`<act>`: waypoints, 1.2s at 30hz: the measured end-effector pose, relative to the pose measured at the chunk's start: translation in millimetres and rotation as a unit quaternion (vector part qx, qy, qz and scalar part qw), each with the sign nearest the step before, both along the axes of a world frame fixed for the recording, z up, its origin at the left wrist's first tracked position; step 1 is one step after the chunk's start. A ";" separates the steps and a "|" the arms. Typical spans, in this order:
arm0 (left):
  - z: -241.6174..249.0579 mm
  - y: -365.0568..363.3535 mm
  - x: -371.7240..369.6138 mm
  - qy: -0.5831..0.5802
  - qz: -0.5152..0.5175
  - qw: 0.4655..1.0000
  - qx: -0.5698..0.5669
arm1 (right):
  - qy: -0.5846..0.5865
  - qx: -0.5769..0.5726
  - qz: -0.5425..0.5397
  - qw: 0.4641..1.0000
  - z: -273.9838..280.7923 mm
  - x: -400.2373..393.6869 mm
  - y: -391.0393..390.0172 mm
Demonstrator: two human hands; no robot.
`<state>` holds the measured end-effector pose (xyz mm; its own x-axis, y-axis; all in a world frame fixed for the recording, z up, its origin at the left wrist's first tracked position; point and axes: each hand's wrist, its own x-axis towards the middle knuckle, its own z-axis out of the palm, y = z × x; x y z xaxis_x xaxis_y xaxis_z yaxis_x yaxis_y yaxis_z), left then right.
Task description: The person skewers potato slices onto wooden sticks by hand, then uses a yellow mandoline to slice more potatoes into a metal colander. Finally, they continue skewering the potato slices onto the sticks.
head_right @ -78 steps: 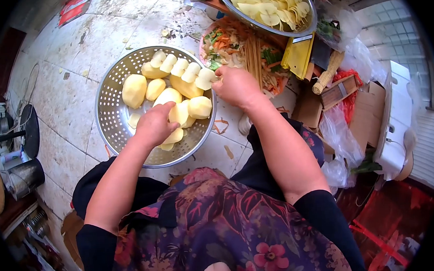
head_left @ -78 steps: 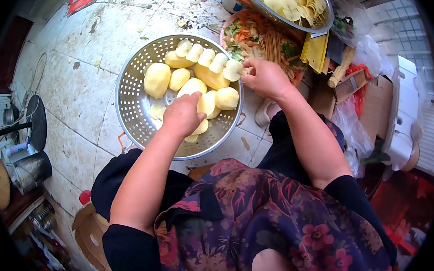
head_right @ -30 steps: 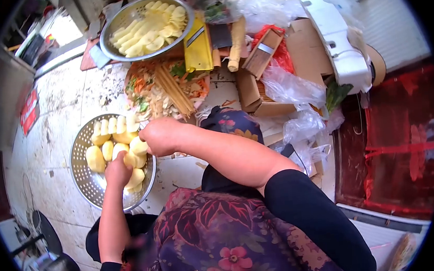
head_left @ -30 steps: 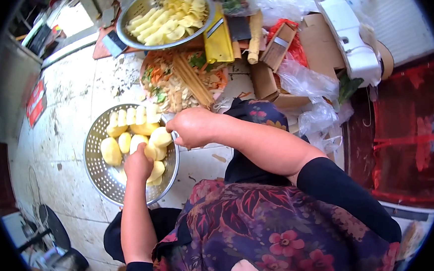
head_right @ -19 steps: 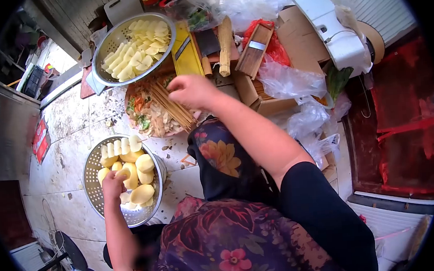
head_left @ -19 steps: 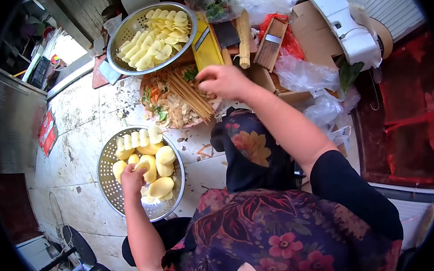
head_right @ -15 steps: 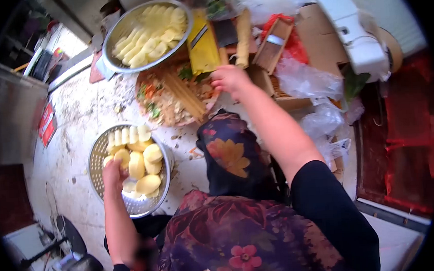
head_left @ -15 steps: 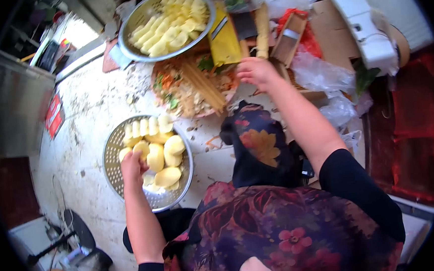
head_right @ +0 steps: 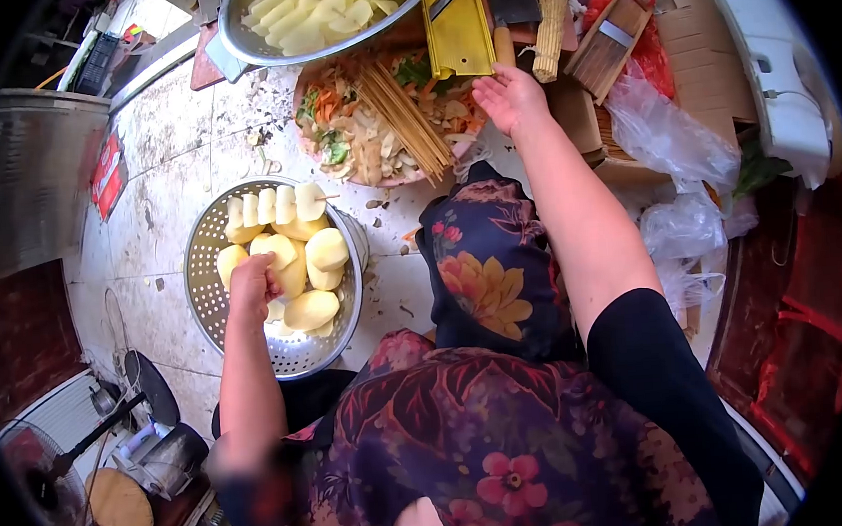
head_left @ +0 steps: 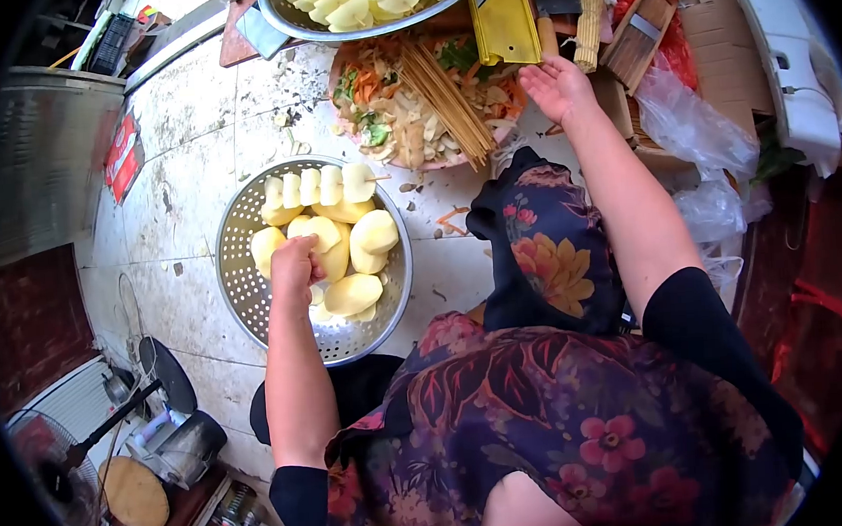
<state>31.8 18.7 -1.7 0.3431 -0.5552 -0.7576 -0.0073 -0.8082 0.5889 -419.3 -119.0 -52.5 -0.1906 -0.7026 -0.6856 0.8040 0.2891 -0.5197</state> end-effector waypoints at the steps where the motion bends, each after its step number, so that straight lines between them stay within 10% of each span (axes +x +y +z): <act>1: -0.8 0.6 0.7 -0.003 -0.038 0.999 -0.001 | 0.006 0.005 -0.012 1.000 -2.4 -0.9 -2.1; 12: 7.7 19.3 -4.9 -0.071 -0.114 0.989 -0.058 | -0.003 0.030 0.011 0.999 -10.3 1.7 -14.9; 36: 73.7 120.9 -3.6 0.111 0.073 0.978 -0.161 | 0.059 -0.114 0.058 0.990 47.7 -40.1 36.0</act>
